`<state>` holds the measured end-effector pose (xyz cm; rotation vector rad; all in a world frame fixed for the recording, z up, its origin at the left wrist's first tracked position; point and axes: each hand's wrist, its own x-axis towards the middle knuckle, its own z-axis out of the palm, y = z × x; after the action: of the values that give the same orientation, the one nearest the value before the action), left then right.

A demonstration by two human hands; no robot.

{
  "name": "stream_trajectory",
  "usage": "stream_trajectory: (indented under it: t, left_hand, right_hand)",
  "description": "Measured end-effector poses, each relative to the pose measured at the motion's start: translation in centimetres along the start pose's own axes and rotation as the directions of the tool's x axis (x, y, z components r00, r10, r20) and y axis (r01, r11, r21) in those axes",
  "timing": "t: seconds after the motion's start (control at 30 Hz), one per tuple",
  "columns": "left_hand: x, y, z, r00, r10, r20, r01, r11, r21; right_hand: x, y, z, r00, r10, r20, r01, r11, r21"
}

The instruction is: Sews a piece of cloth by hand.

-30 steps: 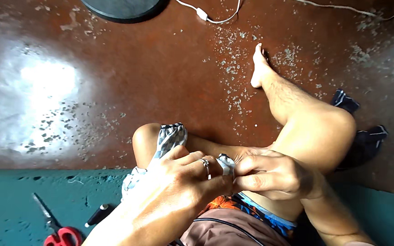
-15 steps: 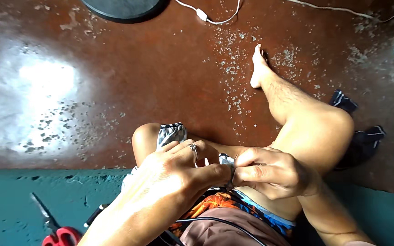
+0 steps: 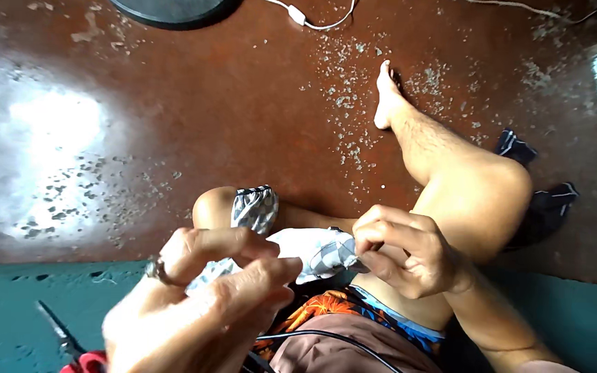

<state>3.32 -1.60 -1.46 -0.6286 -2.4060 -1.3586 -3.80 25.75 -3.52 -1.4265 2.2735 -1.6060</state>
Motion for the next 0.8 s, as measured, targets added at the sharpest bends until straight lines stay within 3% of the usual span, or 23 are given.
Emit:
stream_trajectory:
  t: [0.23, 0.53, 0.7, 0.8]
  left_hand:
    - [-0.9, 0.9, 5.1, 0.994, 0.017, -0.108, -0.007, 0.996, 0.088]
    - [-0.2, 1.0, 6.9, 0.987, 0.005, -0.161, 0.025, 0.983, 0.179]
    - [0.3, 0.9, 6.7, 0.991, 0.000, -0.132, 0.019, 0.989, 0.149]
    - [0.5, 0.6, 6.5, 0.995, -0.039, -0.088, 0.042, 0.998, 0.037]
  right_hand:
    - [0.0, -0.4, 0.8, 0.994, 0.096, -0.060, -0.093, 0.994, 0.050]
    - [-0.1, -0.5, 1.1, 0.992, 0.112, -0.052, -0.105, 0.988, 0.109]
    - [-0.1, -0.4, 1.0, 0.992, 0.115, -0.055, -0.106, 0.984, 0.144]
    - [-0.1, -0.4, 1.0, 0.989, 0.136, -0.065, -0.123, 0.978, 0.168]
